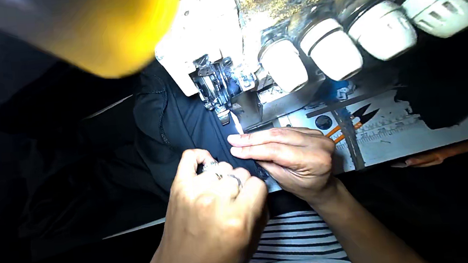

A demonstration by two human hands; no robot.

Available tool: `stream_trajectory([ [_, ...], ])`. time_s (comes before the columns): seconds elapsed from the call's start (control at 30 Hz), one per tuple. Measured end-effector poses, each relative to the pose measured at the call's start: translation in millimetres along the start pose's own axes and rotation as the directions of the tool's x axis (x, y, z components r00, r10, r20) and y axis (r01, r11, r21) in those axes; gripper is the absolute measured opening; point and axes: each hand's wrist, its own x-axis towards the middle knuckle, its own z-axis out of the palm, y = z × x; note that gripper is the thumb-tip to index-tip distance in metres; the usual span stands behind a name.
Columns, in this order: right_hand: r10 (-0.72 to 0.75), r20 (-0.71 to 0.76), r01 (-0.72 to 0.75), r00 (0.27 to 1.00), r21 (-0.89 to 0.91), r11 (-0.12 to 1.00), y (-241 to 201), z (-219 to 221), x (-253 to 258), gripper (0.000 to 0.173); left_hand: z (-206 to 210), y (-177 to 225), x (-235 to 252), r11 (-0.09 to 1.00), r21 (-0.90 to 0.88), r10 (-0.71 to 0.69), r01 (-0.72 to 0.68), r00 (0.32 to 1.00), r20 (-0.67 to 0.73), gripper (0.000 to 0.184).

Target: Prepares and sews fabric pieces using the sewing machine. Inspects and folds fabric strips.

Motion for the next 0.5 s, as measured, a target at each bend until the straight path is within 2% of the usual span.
stream_trajectory([
  [0.17,0.014,0.0,-0.014,1.0,0.001,1.0,1,0,0,0.014,-16,4,0,0.995,0.053,-0.087,0.086,0.996,0.019,0.021],
  [0.33,0.01,0.0,-0.01,1.0,0.011,1.0,4,0,-1,0.014,-30,29,-14,0.972,0.008,-0.233,0.233,0.972,0.001,0.017],
  [0.5,0.024,-0.014,-0.024,1.0,0.017,1.0,5,2,-5,0.015,-2,24,-12,0.982,-0.016,-0.188,0.187,0.98,-0.059,0.016],
])
